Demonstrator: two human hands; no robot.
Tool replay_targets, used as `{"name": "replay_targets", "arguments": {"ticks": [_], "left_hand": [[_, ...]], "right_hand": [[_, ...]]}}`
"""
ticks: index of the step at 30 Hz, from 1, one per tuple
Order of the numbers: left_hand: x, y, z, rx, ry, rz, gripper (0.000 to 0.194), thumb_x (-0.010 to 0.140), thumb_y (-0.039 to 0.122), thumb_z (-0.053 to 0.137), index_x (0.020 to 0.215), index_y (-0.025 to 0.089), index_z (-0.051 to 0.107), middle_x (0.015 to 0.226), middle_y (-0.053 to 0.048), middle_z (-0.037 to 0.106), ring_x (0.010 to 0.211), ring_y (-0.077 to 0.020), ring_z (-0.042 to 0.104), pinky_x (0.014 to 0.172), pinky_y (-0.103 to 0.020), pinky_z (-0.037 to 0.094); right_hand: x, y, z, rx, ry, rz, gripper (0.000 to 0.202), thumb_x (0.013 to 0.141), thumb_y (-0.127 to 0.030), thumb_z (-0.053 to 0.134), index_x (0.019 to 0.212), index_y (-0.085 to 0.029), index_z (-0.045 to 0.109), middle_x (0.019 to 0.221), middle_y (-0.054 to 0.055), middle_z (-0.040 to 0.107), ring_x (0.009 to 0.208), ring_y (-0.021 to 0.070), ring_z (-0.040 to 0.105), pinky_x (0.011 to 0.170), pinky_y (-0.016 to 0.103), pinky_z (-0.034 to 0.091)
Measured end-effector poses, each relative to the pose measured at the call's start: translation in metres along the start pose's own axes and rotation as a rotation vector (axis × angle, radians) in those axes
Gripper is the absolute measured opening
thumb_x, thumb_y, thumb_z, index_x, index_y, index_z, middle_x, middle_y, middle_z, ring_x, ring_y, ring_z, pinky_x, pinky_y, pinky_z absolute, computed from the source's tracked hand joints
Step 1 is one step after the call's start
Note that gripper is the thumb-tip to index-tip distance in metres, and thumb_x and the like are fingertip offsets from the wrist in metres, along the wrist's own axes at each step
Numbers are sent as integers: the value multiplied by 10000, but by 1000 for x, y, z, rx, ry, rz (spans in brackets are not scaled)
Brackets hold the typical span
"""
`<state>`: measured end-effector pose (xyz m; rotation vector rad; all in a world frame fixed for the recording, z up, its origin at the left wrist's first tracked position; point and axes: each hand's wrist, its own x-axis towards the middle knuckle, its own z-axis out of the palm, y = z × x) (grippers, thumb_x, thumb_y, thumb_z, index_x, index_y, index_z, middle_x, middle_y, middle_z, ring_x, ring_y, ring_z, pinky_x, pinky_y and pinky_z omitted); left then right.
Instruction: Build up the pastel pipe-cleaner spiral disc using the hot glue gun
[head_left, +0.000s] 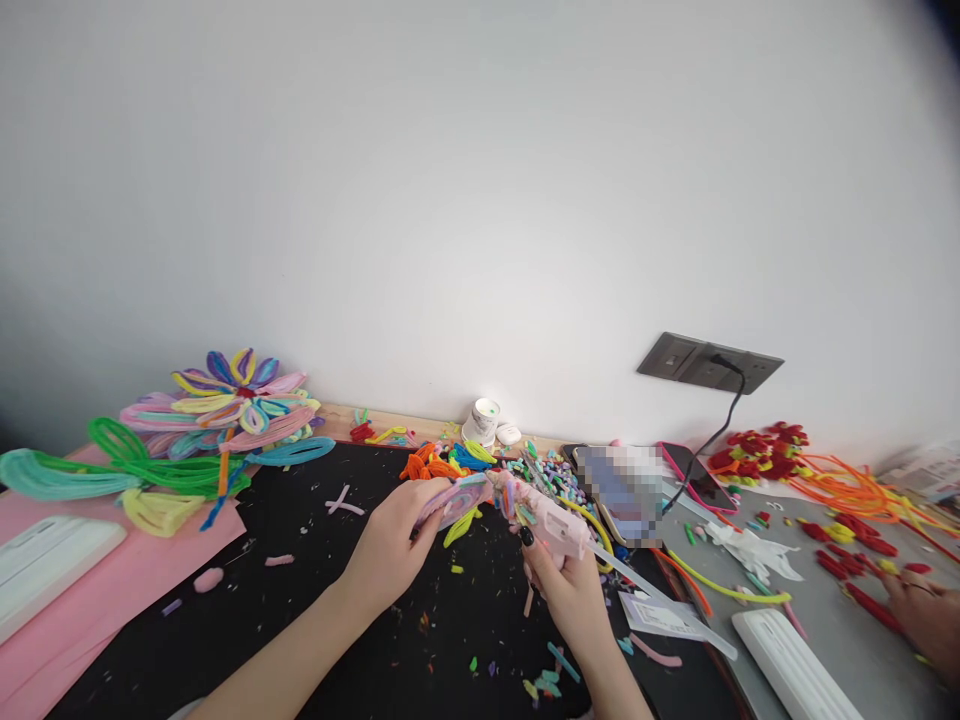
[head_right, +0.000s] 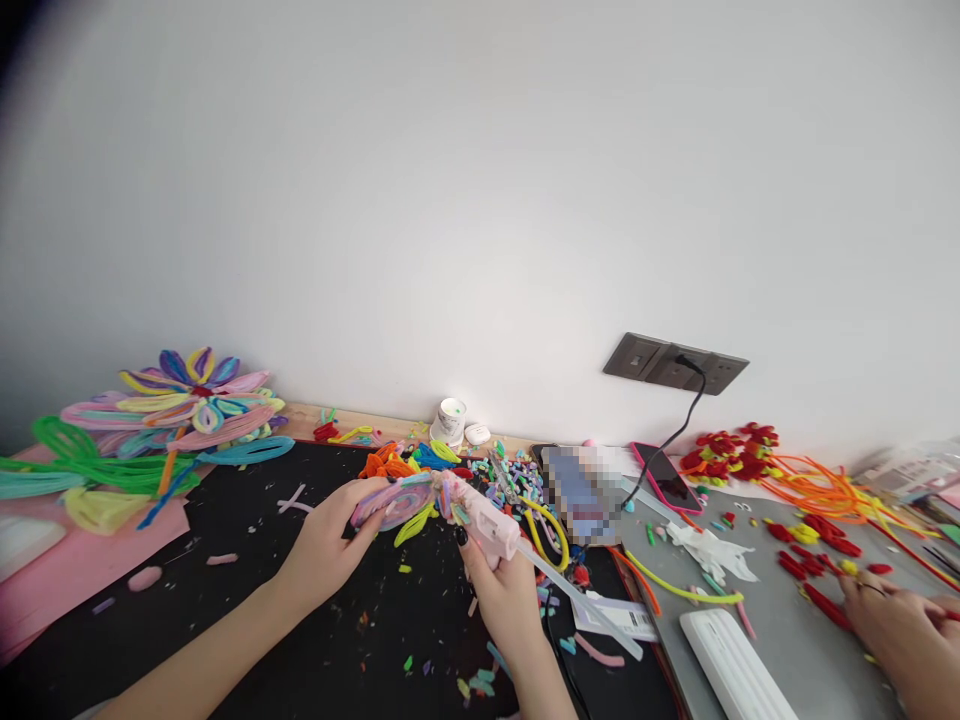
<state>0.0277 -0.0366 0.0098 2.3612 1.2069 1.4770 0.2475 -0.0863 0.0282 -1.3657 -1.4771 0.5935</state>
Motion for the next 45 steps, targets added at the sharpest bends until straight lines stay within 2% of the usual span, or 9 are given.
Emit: {"name": "replay_targets", "arguments": {"ticks": [11,16,23,30,34,36,38,41,45], "left_hand": [[0,1,-1,17,22,26,235,938,174,476,1152,215,564,1047,-67,725,970,-199,698,848,-307,561],[-1,0,0,23,47,46,239,935,164,482,1157,214,555,1046,-65,721,971,-198,697,844,-304,562],[-1,-4,1,38,61,34,253,926,154,493,1167,205,555,1052,-71,714,973,-202,693,843,-308,562],[2,-3,1,41,17,66,258,927,142,486,1165,199,567,1040,-66,718,960,-198,689,838,-293,554],[2,-1,2,39,-26,67,248,940,156,470,1164,200,567,1017,-61,721,943,-193,687,824,-287,553],[2,-1,2,41,-27,67,250,941,161,468,1167,202,568,1029,-62,721,953,-196,687,830,-291,553],[1,-2,3,39,-22,64,257,940,161,469,1174,205,567,1043,-62,721,967,-197,686,842,-294,552],[0,-2,3,34,-10,59,270,938,156,470,1182,216,566,1057,-58,721,980,-196,687,851,-296,553],[0,-3,3,33,8,53,265,934,159,478,1174,221,572,1059,-57,723,977,-196,692,850,-299,558]], "right_hand": [[0,1,-1,-77,-28,19,306,850,-417,555,748,-158,683,634,46,615,577,190,539,568,289,483],[-1,2,-1,-108,-8,19,319,861,-421,557,716,-165,680,463,-5,484,487,178,487,501,269,441],[3,-1,-1,-146,17,-53,338,877,-428,536,790,-163,728,503,25,573,578,227,593,563,288,501],[-1,2,0,-204,-1,-61,408,871,-444,507,947,-116,738,658,78,687,580,236,634,565,321,541],[-5,12,3,-268,57,-80,440,832,-473,543,976,-106,737,901,154,733,839,309,692,769,406,568],[-6,14,3,-281,15,-83,435,848,-464,527,993,-111,736,919,156,729,869,305,691,807,412,562],[-5,14,3,-284,-14,-87,435,859,-454,516,1013,-110,733,924,157,726,867,299,691,809,409,563],[-3,9,3,-286,21,-95,440,855,-456,518,1015,-106,730,919,160,729,876,307,691,802,411,566],[0,-1,2,-223,-18,-115,362,877,-400,500,947,-124,724,759,96,713,666,231,666,647,314,566]]}}
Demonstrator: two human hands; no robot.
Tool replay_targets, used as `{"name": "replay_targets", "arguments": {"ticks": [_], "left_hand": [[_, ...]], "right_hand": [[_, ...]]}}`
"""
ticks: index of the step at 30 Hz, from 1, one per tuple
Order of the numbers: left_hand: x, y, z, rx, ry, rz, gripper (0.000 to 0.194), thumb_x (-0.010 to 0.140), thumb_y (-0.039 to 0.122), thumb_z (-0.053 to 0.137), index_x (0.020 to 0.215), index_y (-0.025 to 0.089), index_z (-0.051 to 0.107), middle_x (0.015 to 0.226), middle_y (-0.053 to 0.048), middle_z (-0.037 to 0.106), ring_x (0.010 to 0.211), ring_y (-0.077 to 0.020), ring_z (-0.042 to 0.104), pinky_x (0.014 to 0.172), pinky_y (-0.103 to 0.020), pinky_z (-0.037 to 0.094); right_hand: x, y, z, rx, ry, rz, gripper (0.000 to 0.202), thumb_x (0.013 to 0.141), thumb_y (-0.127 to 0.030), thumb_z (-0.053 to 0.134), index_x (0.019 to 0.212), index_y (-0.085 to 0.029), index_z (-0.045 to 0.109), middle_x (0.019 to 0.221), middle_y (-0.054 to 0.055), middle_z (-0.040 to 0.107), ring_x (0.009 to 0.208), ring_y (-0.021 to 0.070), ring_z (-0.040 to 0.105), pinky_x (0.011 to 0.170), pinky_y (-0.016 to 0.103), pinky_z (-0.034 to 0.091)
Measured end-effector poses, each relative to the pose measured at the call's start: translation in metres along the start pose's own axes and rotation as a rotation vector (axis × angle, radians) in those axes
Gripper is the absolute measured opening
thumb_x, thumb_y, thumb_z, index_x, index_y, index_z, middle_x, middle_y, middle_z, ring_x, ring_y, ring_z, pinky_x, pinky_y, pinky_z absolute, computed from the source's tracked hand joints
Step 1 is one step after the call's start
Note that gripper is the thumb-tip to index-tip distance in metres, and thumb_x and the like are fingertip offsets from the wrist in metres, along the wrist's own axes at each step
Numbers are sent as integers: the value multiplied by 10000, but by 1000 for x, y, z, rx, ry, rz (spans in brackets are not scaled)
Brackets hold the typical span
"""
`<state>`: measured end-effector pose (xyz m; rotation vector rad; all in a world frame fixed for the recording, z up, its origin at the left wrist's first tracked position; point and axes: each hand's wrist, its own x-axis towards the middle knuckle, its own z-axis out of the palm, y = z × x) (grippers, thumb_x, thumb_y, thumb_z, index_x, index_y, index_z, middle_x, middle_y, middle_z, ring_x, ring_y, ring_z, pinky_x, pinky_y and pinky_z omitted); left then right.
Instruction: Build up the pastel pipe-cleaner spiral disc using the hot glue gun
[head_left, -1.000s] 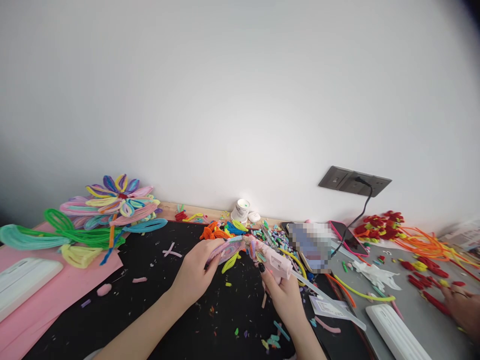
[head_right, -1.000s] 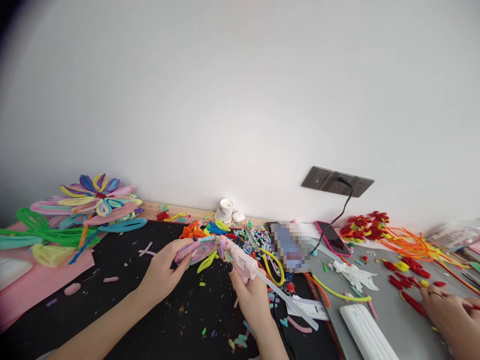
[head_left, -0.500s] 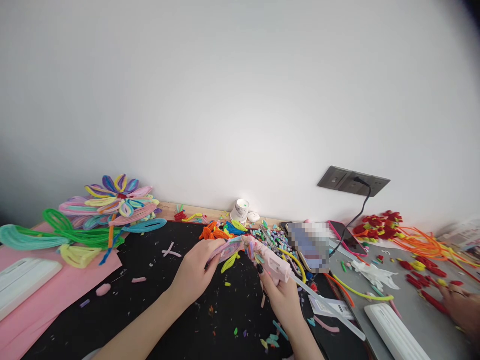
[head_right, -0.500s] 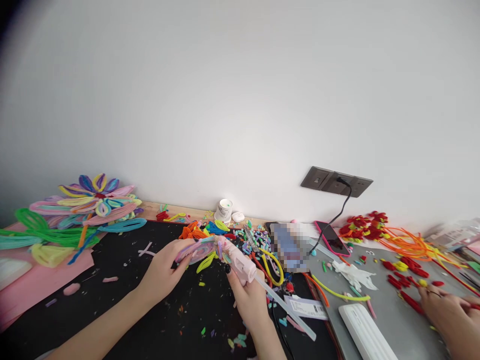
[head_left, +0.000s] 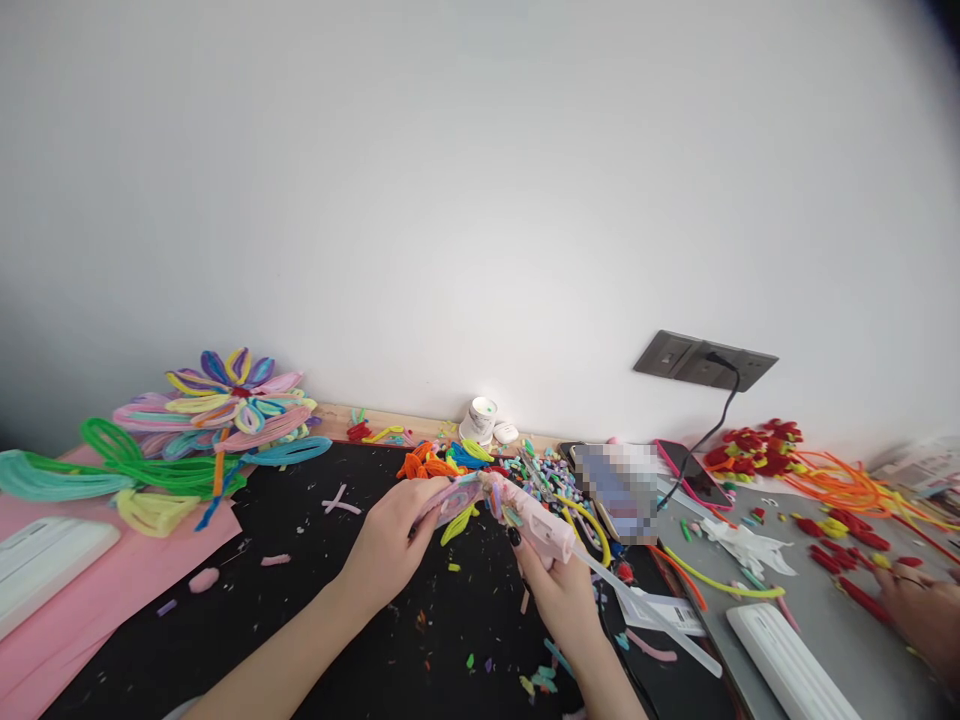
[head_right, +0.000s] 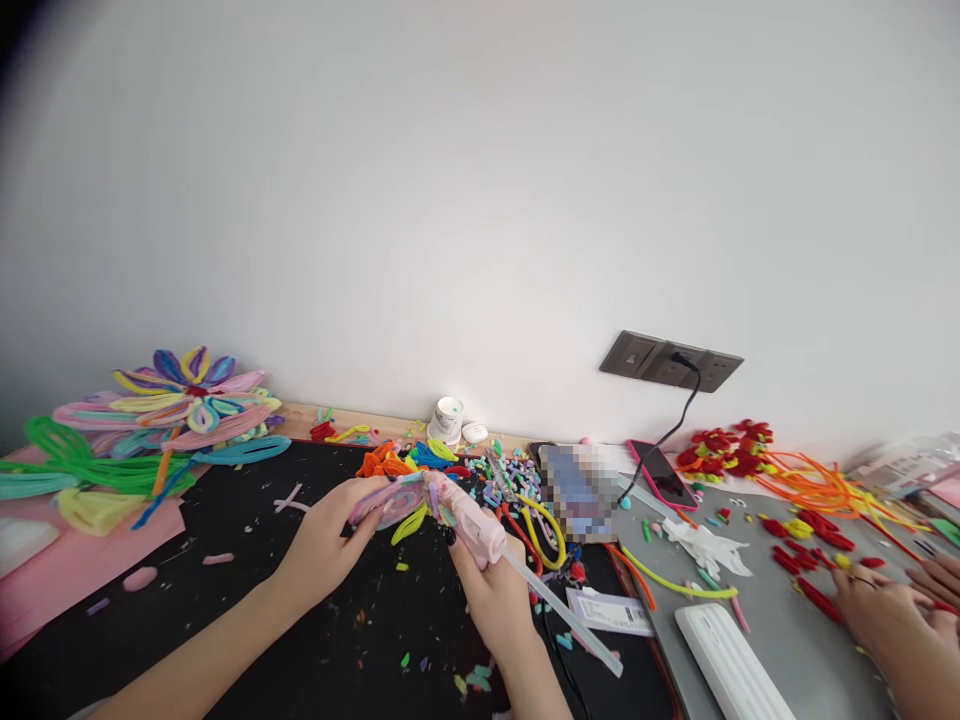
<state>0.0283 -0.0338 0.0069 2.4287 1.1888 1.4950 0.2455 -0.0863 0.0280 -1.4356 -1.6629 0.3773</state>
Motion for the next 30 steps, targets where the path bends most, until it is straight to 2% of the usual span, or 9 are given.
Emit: {"name": "replay_targets", "arguments": {"ticks": [4,6,12,22,25,30], "left_hand": [[0,-1,0,4,23,-8,259,930,163,487,1167,218,576,1060,-61,724,987,-200,693,857,-305,560],[0,-1,0,5,34,-11,260,927,160,490,1167,217,574,1058,-63,723,986,-200,693,855,-304,562],[-1,1,-1,8,54,-7,260,922,146,496,1163,207,569,1051,-68,721,979,-198,693,854,-304,563],[-1,-1,-2,10,40,-74,244,938,194,474,1168,215,555,1053,-75,721,974,-217,701,828,-336,576],[-2,0,-2,-9,20,-86,241,936,194,476,1159,214,565,1058,-76,722,980,-215,700,839,-335,574],[-3,-1,-1,-27,2,-95,258,935,199,479,1171,223,580,1084,-68,721,1011,-211,692,865,-326,565]], "right_hand": [[0,-3,-1,31,-5,53,337,876,-412,505,822,-141,699,500,6,557,422,163,521,409,239,444],[0,-3,-1,39,-10,76,343,876,-421,505,792,-146,692,451,-17,490,382,150,475,371,230,396],[1,-1,-1,30,-24,111,363,876,-412,494,922,-124,710,454,-20,497,374,153,474,375,237,387],[3,1,0,44,60,110,349,867,-441,528,800,-162,727,470,13,537,501,210,547,494,283,459],[0,5,1,92,68,105,362,874,-460,533,775,-162,712,448,0,501,455,181,484,445,268,416],[-4,9,1,120,-9,136,374,880,-464,524,724,-151,658,462,-24,444,439,136,393,434,247,351]]}}
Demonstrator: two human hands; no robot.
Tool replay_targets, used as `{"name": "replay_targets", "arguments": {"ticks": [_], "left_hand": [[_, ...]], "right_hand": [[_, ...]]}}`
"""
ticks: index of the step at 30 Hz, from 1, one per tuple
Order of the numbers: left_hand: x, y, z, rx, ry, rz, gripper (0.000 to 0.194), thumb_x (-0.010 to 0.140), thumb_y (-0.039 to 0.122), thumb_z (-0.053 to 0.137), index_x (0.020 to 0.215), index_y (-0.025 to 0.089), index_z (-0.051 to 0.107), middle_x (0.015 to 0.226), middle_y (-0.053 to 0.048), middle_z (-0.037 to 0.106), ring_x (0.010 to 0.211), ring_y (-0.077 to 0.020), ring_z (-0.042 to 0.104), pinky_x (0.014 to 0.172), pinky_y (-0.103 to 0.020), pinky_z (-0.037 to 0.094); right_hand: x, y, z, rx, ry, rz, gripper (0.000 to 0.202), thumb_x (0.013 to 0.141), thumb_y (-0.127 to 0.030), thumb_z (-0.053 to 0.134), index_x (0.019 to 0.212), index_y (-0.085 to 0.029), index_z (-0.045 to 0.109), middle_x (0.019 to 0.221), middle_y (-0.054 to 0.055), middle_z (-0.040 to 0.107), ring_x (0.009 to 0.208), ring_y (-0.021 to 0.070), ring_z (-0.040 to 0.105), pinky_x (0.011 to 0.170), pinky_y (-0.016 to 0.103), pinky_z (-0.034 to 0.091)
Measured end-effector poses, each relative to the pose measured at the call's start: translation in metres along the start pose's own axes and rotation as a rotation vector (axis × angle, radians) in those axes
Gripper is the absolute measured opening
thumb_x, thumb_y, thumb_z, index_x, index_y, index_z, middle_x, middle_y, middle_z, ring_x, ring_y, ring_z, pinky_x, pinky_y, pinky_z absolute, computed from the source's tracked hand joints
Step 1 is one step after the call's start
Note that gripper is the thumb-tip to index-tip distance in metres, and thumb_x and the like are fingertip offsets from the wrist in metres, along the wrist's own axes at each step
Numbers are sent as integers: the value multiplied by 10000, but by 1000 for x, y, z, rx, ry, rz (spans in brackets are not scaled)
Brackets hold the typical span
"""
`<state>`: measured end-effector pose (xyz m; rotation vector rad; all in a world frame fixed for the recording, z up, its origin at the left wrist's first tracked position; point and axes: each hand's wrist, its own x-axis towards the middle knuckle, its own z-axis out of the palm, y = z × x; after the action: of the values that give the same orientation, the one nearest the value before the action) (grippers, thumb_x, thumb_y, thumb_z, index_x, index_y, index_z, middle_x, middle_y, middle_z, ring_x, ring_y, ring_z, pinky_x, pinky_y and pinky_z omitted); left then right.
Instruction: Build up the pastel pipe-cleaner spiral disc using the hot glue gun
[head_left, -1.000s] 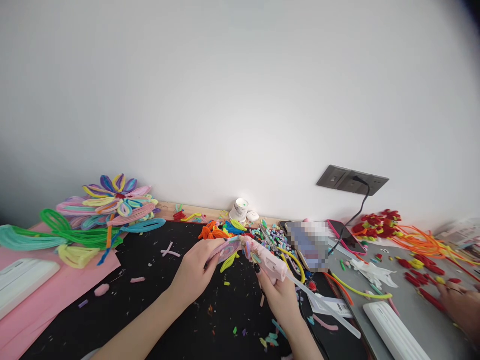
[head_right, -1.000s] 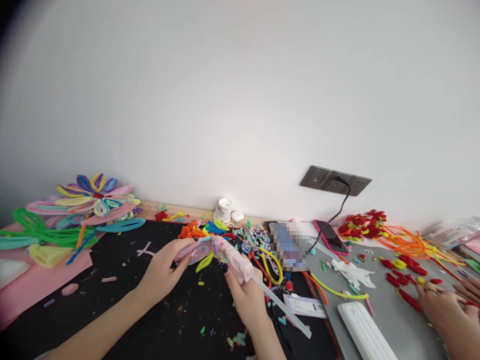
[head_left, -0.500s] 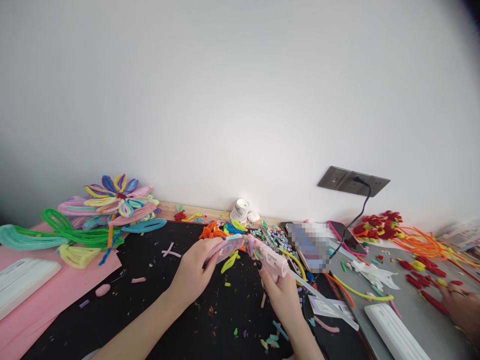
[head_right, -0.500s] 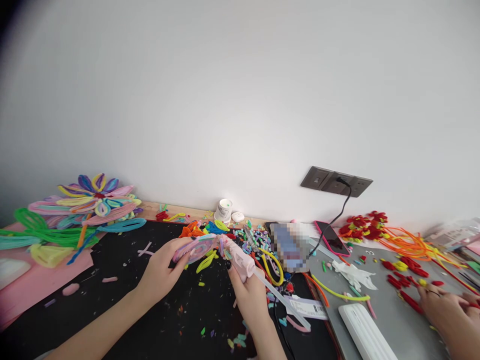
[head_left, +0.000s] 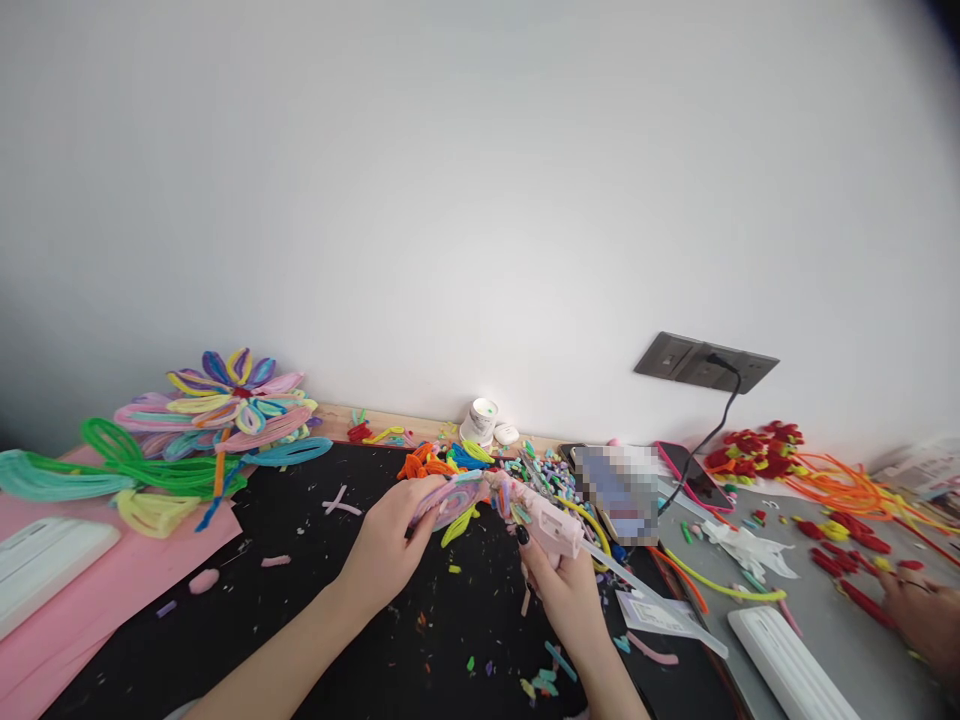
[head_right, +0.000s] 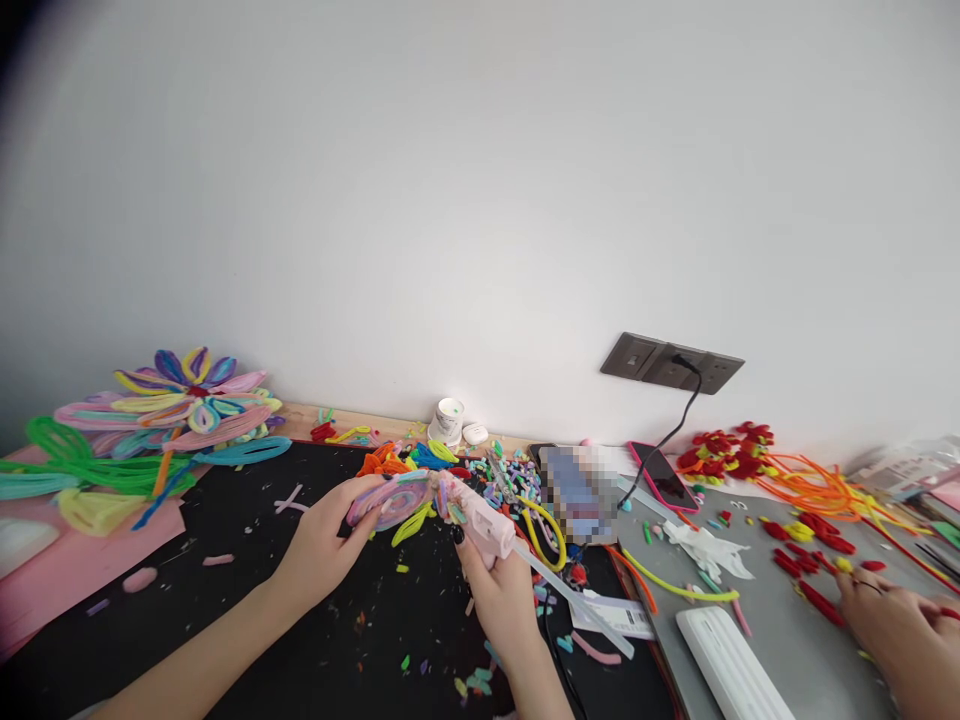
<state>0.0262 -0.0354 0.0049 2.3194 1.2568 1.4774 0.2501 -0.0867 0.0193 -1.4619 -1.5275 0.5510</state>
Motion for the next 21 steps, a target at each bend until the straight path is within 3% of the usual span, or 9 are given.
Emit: {"name": "replay_targets", "arguments": {"ticks": [4,13,21], "left_hand": [[1,0,0,-3,-6,-8,253,934,198,480,1163,222,582,1085,-70,721,1009,-208,691,865,-325,564],[1,1,0,-10,23,-38,248,929,215,478,1152,220,585,1060,-72,727,984,-220,701,841,-336,576],[2,2,-1,-39,36,-118,247,924,250,482,1150,216,575,1079,-73,724,978,-222,706,815,-341,592]], "right_hand": [[0,1,0,26,-22,10,352,884,-454,522,821,-138,664,484,-34,422,455,135,378,439,242,329],[0,-1,-1,15,-18,27,366,892,-466,507,711,-166,612,473,-26,433,448,142,401,438,251,340],[4,-9,-2,-31,36,-76,402,900,-490,509,736,-179,701,431,-5,485,467,180,508,446,255,425]]}}
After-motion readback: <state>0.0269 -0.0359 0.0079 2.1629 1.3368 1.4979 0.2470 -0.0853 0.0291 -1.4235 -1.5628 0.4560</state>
